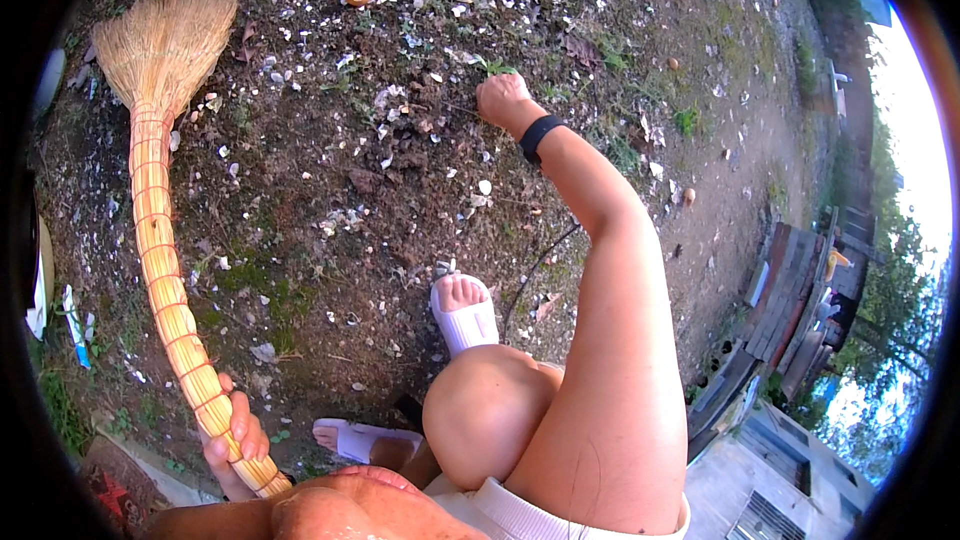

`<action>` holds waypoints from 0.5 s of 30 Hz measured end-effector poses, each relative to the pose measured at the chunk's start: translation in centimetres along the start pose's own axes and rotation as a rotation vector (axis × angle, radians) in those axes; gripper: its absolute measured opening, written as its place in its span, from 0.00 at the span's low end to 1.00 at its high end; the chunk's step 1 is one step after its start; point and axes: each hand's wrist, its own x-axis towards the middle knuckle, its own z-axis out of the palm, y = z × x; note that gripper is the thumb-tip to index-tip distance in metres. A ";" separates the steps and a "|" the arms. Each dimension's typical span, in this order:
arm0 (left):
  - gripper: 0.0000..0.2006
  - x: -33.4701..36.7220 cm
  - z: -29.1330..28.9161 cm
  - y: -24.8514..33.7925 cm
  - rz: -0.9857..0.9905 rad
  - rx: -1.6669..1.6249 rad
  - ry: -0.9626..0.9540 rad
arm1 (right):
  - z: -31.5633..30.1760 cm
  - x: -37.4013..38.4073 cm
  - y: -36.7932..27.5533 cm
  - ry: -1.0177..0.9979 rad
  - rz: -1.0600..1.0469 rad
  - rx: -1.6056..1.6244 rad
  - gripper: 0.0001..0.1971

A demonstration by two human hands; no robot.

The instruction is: The person picks up a broom and then proceeds to pull weeds from the ground by hand while holding the broom in one hand.

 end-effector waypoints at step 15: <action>0.34 0.0 0.2 0.0 -0.019 -0.030 0.031 | 1.2 4.2 4.8 0.383 -0.012 0.202 0.14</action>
